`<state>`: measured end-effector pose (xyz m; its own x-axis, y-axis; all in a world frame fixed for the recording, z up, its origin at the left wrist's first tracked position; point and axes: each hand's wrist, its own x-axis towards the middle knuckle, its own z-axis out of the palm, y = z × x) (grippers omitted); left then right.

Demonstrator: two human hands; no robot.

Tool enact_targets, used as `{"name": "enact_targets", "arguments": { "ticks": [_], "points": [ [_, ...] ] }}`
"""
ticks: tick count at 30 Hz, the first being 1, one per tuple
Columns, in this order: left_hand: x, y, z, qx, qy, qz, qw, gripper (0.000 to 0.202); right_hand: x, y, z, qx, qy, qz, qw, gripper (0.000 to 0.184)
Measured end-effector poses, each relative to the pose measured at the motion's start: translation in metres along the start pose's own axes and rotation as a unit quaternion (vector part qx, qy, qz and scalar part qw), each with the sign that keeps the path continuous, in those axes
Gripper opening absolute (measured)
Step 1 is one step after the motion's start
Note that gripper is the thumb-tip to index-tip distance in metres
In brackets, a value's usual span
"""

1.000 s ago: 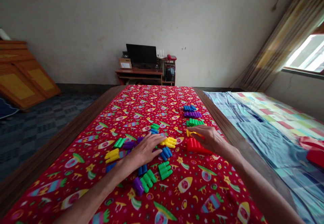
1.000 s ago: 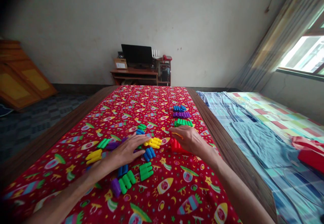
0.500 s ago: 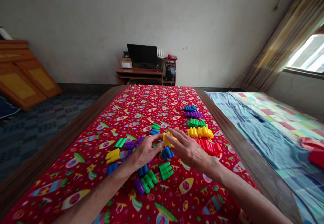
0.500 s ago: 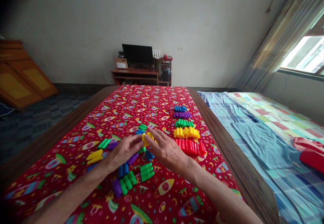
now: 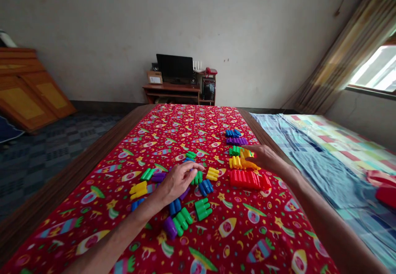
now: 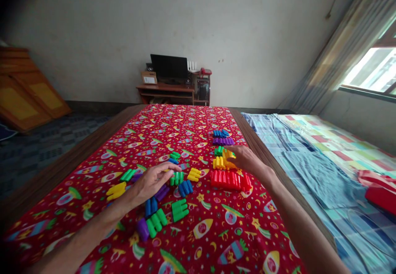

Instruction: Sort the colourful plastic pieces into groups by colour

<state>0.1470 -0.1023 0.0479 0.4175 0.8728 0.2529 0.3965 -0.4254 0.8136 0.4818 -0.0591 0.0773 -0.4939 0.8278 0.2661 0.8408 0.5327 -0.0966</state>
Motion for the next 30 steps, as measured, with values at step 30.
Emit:
{"name": "enact_targets", "arguments": {
  "ticks": [30],
  "points": [
    [0.007, -0.049, -0.010, 0.247, 0.002, 0.114, 0.962, 0.027, 0.012, -0.076, 0.017, 0.009, -0.069, -0.126, 0.990, 0.025]
  ]
}}
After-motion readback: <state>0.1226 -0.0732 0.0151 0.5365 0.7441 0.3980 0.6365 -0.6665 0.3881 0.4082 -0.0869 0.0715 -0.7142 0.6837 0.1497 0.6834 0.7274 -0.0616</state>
